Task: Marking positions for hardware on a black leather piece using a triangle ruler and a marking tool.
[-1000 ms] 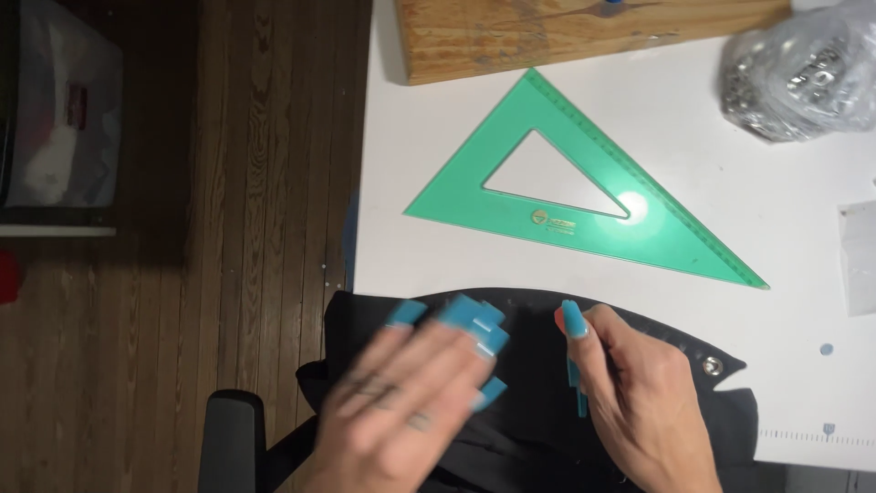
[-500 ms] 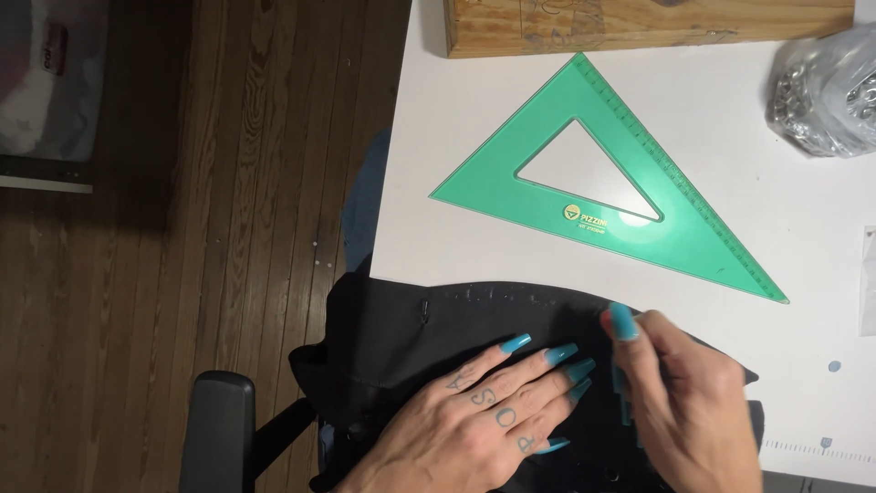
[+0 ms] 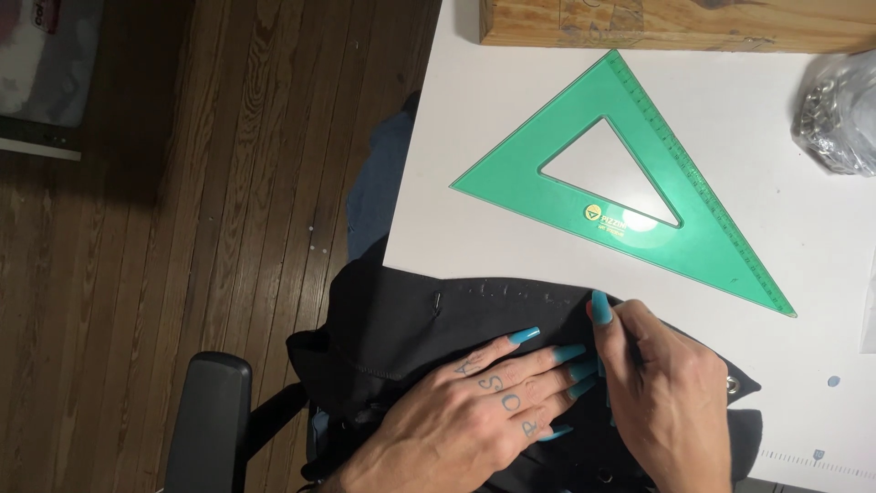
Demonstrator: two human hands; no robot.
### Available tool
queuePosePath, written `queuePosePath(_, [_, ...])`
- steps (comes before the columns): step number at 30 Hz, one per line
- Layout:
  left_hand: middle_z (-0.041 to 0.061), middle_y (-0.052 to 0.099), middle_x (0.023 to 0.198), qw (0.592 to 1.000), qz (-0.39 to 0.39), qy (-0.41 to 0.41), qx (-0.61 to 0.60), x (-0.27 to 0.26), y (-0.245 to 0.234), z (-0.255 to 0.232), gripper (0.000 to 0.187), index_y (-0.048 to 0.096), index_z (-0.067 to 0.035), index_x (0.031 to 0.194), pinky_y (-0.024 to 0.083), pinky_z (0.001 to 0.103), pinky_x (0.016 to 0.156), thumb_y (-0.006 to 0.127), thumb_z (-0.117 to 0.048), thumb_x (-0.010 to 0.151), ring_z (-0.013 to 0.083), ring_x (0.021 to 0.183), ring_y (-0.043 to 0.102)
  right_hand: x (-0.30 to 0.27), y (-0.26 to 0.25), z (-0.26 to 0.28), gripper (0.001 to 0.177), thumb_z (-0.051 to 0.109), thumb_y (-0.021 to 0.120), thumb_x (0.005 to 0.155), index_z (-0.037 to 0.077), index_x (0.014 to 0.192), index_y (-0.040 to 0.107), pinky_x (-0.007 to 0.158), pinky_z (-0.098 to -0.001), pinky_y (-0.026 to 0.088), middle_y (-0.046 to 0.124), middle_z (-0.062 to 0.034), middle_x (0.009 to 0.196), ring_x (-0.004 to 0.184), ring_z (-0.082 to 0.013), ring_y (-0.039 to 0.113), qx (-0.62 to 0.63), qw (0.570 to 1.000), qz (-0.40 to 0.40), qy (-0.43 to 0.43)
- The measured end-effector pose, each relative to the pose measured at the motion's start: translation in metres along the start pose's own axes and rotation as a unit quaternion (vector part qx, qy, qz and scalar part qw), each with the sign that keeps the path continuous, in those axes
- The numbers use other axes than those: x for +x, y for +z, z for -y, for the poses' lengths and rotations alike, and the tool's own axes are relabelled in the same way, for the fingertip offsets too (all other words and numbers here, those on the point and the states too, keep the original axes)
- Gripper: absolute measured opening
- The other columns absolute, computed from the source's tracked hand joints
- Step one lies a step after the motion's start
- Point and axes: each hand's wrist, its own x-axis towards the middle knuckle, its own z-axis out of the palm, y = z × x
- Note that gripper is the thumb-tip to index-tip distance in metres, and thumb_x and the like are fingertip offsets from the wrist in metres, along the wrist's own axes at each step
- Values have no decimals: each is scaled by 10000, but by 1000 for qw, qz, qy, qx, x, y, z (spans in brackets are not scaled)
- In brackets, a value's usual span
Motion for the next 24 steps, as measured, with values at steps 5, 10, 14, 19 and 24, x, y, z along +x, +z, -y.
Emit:
queuePosePath(5, [116,493,1241,1000,-8,-14,-16,5,-5,-3,358,473,28,1210,291,371,1013,486,-131,890,223,1197,419,1,-14,9,365,292,509,890,96,592,436,434,-271,270,310,-10,464,473,-125,247,105,986,30,122])
queuePosePath(10, [150,502,1210,999,-11,4,-44,2,-14,-5,344,495,50,1165,315,431,997,535,-107,863,264,1200,415,1,-16,13,406,327,513,875,82,574,390,443,-272,265,292,-13,495,497,-113,260,134,980,94,114])
queuePosePath(14, [140,554,1166,995,-86,22,47,0,-13,-3,308,559,36,1104,356,395,975,597,-150,861,256,1142,481,6,-11,16,388,291,498,884,79,582,375,433,-279,250,265,-29,466,494,-132,210,91,991,81,52])
queuePosePath(19, [110,543,1198,994,-79,-2,80,-5,-9,-1,322,547,5,1140,342,371,982,518,-205,898,223,1155,475,7,-7,17,348,305,509,865,95,589,478,414,-276,233,296,-33,412,451,-140,211,42,994,91,41])
queuePosePath(24, [90,544,1200,995,-72,-14,72,-7,-4,2,319,543,-13,1152,328,363,995,538,-177,879,205,1154,473,6,-6,20,360,289,507,871,89,587,414,413,-288,254,272,-46,436,504,-167,178,24,998,59,14])
